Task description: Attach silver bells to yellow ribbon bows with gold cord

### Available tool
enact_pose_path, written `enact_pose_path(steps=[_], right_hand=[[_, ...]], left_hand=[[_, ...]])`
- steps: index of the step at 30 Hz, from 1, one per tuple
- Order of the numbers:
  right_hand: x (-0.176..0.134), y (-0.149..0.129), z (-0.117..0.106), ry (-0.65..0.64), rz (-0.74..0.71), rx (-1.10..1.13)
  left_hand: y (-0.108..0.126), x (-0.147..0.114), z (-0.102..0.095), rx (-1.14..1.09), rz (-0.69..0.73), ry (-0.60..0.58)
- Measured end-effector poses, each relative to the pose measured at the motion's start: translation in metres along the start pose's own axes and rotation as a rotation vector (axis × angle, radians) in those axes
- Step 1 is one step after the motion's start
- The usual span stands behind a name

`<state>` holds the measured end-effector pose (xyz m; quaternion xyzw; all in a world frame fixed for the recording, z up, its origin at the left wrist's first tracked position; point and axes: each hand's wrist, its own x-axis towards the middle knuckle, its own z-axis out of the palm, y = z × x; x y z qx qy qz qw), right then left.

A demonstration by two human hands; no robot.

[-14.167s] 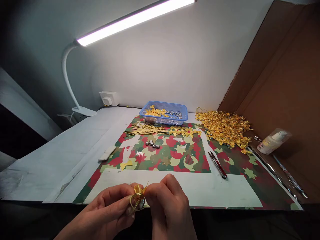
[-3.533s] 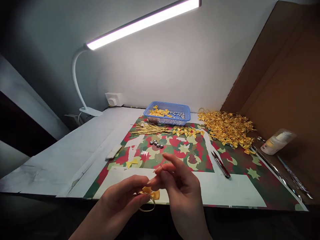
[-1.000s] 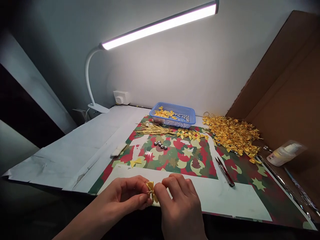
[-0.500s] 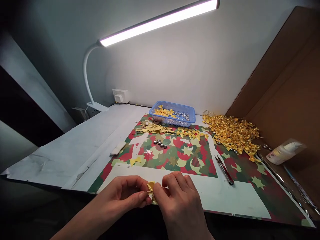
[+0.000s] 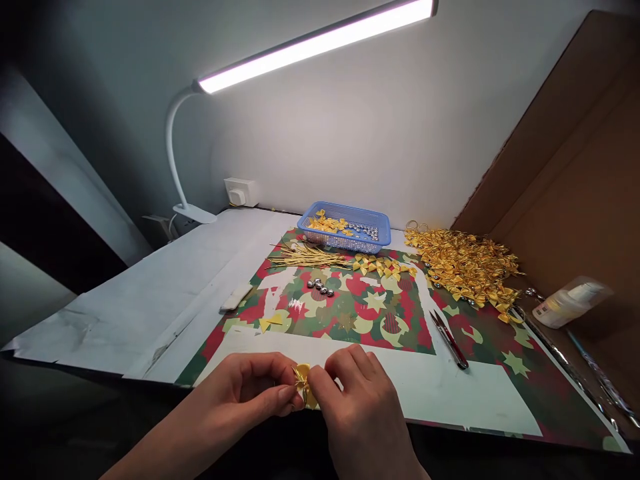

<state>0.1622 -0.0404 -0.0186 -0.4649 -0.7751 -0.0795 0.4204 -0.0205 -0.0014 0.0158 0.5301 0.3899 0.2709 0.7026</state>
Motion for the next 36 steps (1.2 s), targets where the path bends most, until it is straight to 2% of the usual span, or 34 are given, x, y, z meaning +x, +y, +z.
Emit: enact_pose_path(steps=[8, 17, 25, 29, 36], right_hand=[[0.002, -0.001, -0.002, -0.027, -0.040, -0.067], [0.005, 0.007, -0.008, -0.126, -0.040, 0.068], [-0.004, 0.005, -0.008, -0.216, 0.148, 0.211], [-0.003, -0.001, -0.007, -0.167, 0.135, 0.266], [-0.006, -0.012, 0.004, -0.064, 0.004, 0.096]], left_hand=[[0.002, -0.002, 0.003, 0.100, 0.014, 0.011], [0.002, -0.001, 0.002, 0.074, 0.011, -0.024], [-0.001, 0.003, 0.000, 0.034, 0.056, -0.066], [-0.002, 0.002, 0.004, 0.060, 0.084, -0.013], [0.001, 0.000, 0.014, 0.223, 0.167, 0.088]])
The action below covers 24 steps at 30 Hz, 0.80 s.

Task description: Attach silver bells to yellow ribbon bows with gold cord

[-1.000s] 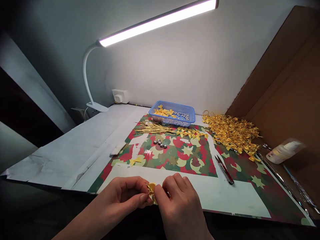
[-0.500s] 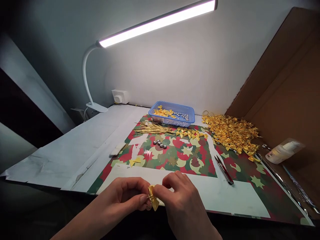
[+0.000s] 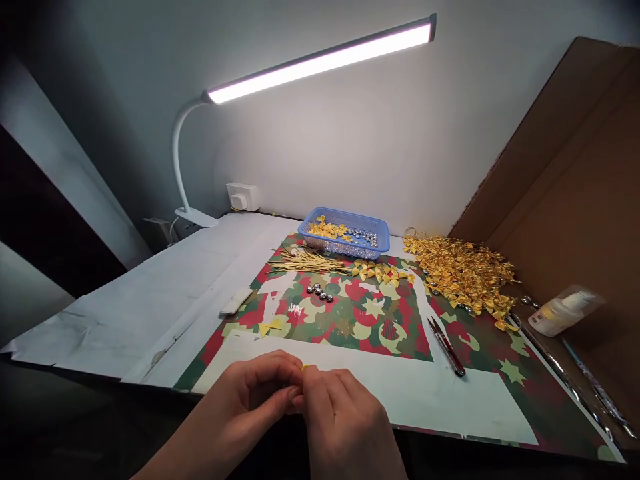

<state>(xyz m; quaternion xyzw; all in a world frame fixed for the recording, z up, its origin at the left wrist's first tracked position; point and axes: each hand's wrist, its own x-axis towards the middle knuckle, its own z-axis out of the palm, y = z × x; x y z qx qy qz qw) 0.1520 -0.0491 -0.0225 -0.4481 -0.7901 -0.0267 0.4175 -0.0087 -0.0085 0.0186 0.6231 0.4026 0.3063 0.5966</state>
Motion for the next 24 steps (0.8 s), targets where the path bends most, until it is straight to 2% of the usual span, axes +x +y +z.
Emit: enact_pose_path(steps=[3, 6, 10, 12, 14, 17, 20, 24], right_hand=[[-0.001, -0.002, 0.005, 0.002, 0.004, -0.137], [0.000, -0.005, 0.008, 0.020, 0.021, -0.227], [0.005, -0.010, 0.008, 0.134, 0.056, -0.313], [0.008, -0.010, 0.006, 0.193, 0.079, -0.188], [0.009, -0.008, 0.003, 0.195, 0.148, 0.075], [0.007, -0.004, -0.001, 0.148, 0.383, 0.415], [0.005, 0.000, -0.004, 0.128, 0.558, 0.519], [0.007, 0.004, -0.007, 0.131, 0.550, 0.523]], left_hand=[[-0.001, 0.001, 0.003, 0.082, 0.048, 0.029], [-0.004, 0.004, 0.004, 0.053, 0.045, 0.028], [-0.006, 0.006, 0.003, -0.034, 0.013, 0.028], [-0.006, 0.006, 0.002, -0.101, -0.017, 0.021], [-0.003, 0.005, 0.001, -0.193, -0.048, 0.016], [0.001, 0.002, 0.000, -0.274, -0.082, 0.013], [0.003, 0.000, 0.000, -0.289, -0.117, 0.024], [0.001, 0.000, -0.001, -0.322, -0.110, 0.026]])
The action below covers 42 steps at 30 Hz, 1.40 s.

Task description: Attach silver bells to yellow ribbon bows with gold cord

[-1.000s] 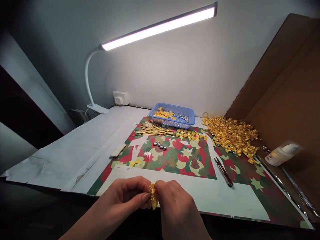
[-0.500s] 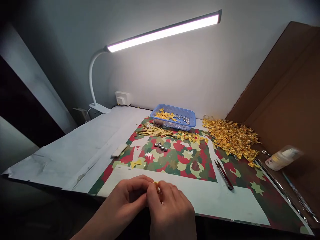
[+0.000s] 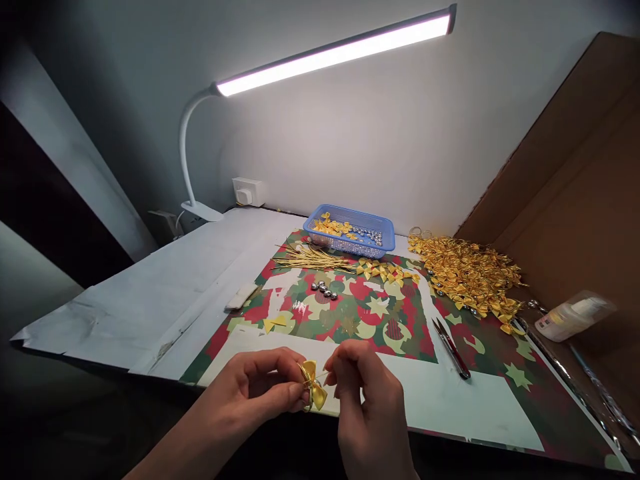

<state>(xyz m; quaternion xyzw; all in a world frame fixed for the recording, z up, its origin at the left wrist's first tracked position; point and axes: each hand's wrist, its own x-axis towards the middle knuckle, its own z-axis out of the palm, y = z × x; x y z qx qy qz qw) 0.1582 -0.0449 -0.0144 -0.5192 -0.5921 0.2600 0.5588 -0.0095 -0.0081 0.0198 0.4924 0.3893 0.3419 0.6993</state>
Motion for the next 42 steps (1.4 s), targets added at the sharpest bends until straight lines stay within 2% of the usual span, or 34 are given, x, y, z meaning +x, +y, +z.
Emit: enact_pose_path(steps=[2, 6, 8, 13, 17, 23, 29, 34, 38, 42], right_hand=[[0.001, -0.001, -0.001, 0.024, -0.003, -0.002], [-0.001, -0.001, 0.003, 0.086, 0.099, 0.036], [-0.002, 0.001, 0.004, 0.063, 0.120, 0.064], [0.002, 0.004, -0.006, -0.251, -0.035, -0.072], [0.009, -0.003, -0.014, -0.404, 0.050, -0.053], [0.012, -0.005, -0.010, -0.350, 0.068, -0.083], [0.011, -0.001, -0.005, -0.348, 0.127, -0.022], [0.012, -0.001, -0.005, -0.361, 0.151, 0.007], [0.015, -0.006, -0.009, -0.417, 0.238, 0.153], [0.017, -0.006, -0.006, -0.293, 0.293, 0.250]], left_hand=[[0.000, 0.000, 0.000, -0.003, 0.004, -0.004], [0.003, -0.001, 0.003, -0.030, -0.012, -0.012], [0.005, -0.001, 0.004, -0.048, -0.021, -0.012], [0.005, -0.002, 0.002, -0.038, -0.008, 0.024], [0.002, -0.001, 0.000, 0.005, 0.032, 0.001], [-0.005, -0.001, 0.000, 0.040, 0.073, 0.008], [-0.008, -0.003, 0.003, 0.095, 0.163, 0.023], [-0.007, 0.006, 0.003, -0.007, 0.102, 0.097], [-0.009, 0.012, -0.002, -0.049, 0.031, 0.057], [-0.015, 0.015, -0.006, -0.025, 0.035, 0.064]])
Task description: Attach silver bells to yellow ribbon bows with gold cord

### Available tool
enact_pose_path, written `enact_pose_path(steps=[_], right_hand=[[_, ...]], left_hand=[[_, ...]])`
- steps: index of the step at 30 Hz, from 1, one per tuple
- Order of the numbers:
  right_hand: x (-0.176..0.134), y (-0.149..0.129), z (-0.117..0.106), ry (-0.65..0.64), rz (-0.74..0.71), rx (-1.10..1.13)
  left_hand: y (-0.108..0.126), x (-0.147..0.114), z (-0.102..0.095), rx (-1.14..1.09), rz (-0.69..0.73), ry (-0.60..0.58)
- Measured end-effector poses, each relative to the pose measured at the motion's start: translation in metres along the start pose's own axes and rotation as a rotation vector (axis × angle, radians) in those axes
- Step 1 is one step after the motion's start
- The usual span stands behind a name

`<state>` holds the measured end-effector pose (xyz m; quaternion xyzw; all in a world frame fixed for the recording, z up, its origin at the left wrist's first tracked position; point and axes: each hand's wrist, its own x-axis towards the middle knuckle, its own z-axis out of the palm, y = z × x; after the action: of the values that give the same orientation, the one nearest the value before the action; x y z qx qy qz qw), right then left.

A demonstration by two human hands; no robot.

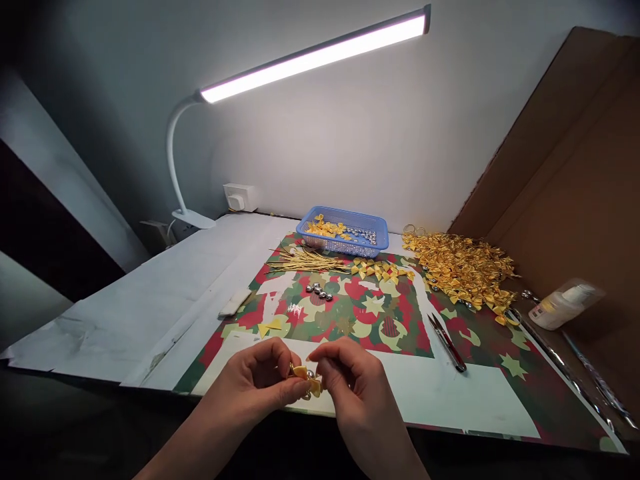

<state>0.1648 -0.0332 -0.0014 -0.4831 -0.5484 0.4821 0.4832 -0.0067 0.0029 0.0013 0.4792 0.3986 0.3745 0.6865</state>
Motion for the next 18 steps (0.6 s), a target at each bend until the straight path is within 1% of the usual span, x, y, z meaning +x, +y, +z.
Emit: enact_pose_path(steps=[1, 3, 8, 11, 14, 18], right_hand=[[0.0006, 0.0014, 0.0011, 0.035, 0.003, 0.045], [0.0017, 0.0048, 0.0030, 0.052, 0.009, 0.154], [0.0033, 0.0109, 0.0046, -0.012, 0.007, 0.427], [0.0021, 0.0111, 0.0051, -0.012, 0.025, 0.574], [-0.0001, 0.0094, 0.0050, 0.002, 0.023, 0.651], [-0.0024, 0.0070, 0.0023, 0.031, 0.010, 0.680]], left_hand=[[-0.0017, 0.0005, -0.0007, 0.005, 0.004, 0.003], [-0.0045, 0.0012, -0.0016, 0.013, 0.008, -0.002], [-0.0056, 0.0013, -0.0010, -0.002, 0.010, -0.059], [-0.0039, 0.0014, 0.0012, 0.002, 0.019, -0.073], [-0.0016, 0.0018, 0.0038, 0.029, 0.026, -0.060], [0.0016, 0.0024, 0.0054, 0.032, 0.017, -0.042]])
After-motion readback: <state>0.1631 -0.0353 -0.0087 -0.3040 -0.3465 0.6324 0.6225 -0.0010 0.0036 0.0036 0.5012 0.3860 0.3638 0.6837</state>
